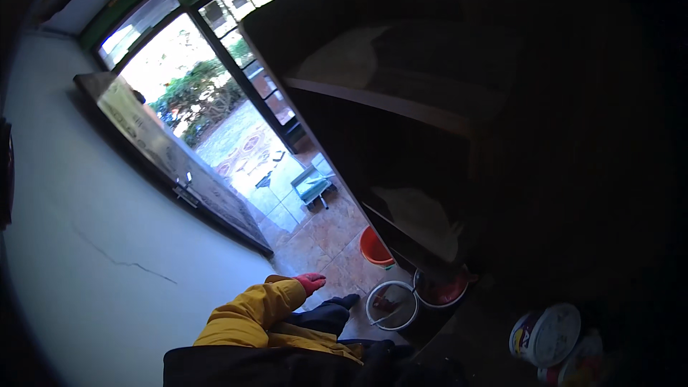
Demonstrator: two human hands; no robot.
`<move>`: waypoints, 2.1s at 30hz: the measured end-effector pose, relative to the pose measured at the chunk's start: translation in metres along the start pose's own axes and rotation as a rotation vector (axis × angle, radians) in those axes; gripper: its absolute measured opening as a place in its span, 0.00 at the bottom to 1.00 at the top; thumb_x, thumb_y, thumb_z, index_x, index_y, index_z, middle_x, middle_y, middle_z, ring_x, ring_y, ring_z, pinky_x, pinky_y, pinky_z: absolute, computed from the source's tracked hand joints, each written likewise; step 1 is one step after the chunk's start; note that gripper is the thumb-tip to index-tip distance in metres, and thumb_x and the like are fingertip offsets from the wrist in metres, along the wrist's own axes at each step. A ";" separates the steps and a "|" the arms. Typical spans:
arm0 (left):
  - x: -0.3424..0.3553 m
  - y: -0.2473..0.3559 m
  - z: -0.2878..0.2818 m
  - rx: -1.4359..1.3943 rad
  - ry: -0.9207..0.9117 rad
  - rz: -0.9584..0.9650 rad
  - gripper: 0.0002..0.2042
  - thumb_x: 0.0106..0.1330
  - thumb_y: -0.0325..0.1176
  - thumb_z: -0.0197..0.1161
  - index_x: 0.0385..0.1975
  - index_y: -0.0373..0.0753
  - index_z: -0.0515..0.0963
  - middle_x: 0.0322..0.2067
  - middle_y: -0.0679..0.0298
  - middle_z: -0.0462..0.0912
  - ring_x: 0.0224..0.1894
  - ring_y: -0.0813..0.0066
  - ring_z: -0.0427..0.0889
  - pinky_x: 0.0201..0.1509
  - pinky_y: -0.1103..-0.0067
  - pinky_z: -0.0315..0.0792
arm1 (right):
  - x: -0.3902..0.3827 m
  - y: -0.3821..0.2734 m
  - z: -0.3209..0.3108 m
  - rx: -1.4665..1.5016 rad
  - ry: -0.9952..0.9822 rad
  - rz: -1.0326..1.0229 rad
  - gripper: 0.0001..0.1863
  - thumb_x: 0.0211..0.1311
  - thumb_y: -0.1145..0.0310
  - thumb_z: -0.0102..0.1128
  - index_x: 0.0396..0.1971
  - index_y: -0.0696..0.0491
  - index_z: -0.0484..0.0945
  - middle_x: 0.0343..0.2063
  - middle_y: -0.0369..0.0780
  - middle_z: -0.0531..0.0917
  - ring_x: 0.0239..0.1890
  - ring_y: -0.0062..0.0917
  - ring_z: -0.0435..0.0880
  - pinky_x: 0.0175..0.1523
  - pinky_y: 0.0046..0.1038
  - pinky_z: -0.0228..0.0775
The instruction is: The person stirs a bucket of white paint with a long stick, scrapes excess paint into a paint tray containing a roller, and places a lid on the bucket.
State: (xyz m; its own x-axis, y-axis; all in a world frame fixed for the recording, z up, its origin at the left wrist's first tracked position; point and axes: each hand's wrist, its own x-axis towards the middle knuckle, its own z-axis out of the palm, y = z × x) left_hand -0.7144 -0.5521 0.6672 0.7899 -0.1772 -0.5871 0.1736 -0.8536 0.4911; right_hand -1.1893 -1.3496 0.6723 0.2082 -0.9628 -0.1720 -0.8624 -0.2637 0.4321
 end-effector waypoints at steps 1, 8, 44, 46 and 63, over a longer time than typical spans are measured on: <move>0.011 -0.011 0.000 -0.006 0.004 0.012 0.24 0.64 0.50 0.53 0.53 0.40 0.74 0.51 0.53 0.77 0.55 0.61 0.75 0.59 0.72 0.66 | -0.003 0.007 0.006 0.007 -0.004 -0.009 0.19 0.52 0.53 0.55 0.39 0.49 0.82 0.41 0.45 0.81 0.42 0.41 0.82 0.42 0.49 0.74; 0.029 -0.077 -0.020 -0.233 0.042 0.042 0.24 0.64 0.42 0.58 0.53 0.31 0.71 0.39 0.55 0.82 0.39 0.69 0.80 0.43 0.74 0.75 | 0.020 -0.034 0.015 -0.063 0.208 -0.160 0.17 0.51 0.55 0.55 0.36 0.49 0.82 0.38 0.44 0.81 0.39 0.40 0.82 0.40 0.47 0.73; -0.025 -0.019 -0.017 0.389 0.035 0.203 0.22 0.63 0.44 0.54 0.53 0.36 0.73 0.43 0.53 0.80 0.43 0.68 0.82 0.46 0.73 0.74 | -0.025 -0.091 -0.033 0.383 0.481 0.407 0.35 0.58 0.43 0.50 0.64 0.42 0.60 0.62 0.47 0.63 0.63 0.42 0.63 0.63 0.45 0.58; -0.020 -0.010 -0.003 0.173 0.067 0.028 0.25 0.63 0.50 0.53 0.55 0.40 0.73 0.49 0.53 0.78 0.53 0.62 0.76 0.57 0.72 0.69 | -0.030 -0.074 -0.043 0.356 0.465 0.418 0.32 0.59 0.44 0.49 0.62 0.43 0.65 0.60 0.48 0.67 0.61 0.41 0.66 0.62 0.43 0.61; 0.007 -0.027 -0.016 -0.018 0.040 -0.028 0.25 0.64 0.49 0.53 0.55 0.38 0.72 0.51 0.53 0.77 0.55 0.64 0.75 0.60 0.75 0.66 | 0.049 -0.047 0.033 -0.113 0.138 0.016 0.22 0.64 0.60 0.42 0.58 0.46 0.71 0.66 0.38 0.61 0.70 0.30 0.50 0.72 0.48 0.35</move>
State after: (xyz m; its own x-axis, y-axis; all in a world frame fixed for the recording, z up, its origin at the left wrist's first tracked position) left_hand -0.7041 -0.5223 0.6596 0.8074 -0.1332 -0.5747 0.2060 -0.8492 0.4862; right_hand -1.1534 -1.3827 0.6141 0.2629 -0.9638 -0.0440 -0.8105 -0.2454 0.5318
